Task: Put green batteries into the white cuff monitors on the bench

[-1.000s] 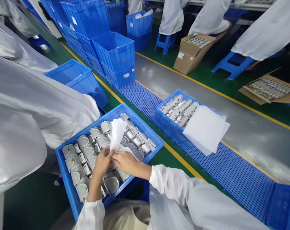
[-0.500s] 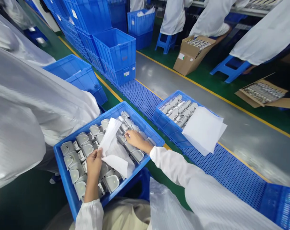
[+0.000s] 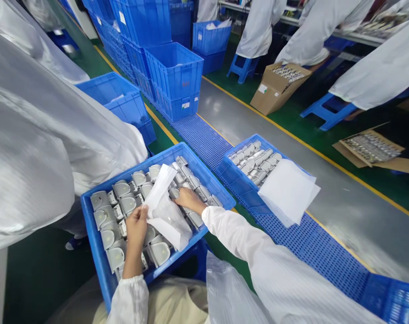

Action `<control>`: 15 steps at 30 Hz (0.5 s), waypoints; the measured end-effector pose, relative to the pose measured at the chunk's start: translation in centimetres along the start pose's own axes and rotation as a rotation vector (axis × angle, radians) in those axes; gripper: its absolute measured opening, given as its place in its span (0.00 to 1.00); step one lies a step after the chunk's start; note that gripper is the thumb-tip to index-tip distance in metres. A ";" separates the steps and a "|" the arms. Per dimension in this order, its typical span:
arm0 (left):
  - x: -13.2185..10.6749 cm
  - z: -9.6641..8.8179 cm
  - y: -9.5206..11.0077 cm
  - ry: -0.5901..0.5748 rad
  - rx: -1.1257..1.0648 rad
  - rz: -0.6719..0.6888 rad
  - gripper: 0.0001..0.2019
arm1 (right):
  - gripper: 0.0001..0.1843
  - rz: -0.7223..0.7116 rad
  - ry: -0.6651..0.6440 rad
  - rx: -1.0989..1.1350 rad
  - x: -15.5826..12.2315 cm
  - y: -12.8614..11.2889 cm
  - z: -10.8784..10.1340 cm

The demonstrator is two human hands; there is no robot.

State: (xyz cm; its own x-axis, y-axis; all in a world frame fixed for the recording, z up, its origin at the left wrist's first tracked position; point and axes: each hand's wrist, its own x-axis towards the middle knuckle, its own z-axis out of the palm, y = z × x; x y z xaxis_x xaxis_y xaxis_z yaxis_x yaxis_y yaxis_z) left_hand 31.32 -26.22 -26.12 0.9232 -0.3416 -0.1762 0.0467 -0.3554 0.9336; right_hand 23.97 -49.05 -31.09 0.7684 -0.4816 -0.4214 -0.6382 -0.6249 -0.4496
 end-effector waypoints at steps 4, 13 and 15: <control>-0.1 -0.2 -0.1 -0.006 -0.035 -0.017 0.28 | 0.27 0.038 0.024 -0.027 -0.2 -0.1 -0.3; -0.3 -0.1 -0.1 0.012 -0.091 -0.021 0.27 | 0.25 0.096 0.063 -0.077 -0.4 -0.4 0.2; -0.4 -0.1 -0.1 0.016 -0.107 -0.021 0.27 | 0.25 0.098 0.061 -0.068 -0.3 -0.3 0.3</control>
State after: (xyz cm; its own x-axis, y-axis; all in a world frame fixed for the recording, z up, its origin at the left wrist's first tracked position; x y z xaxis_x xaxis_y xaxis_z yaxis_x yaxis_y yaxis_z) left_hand 30.97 -25.96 -26.07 0.9274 -0.3212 -0.1916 0.1056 -0.2668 0.9580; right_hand 23.93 -48.56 -31.10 0.7052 -0.5778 -0.4109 -0.7074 -0.6121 -0.3534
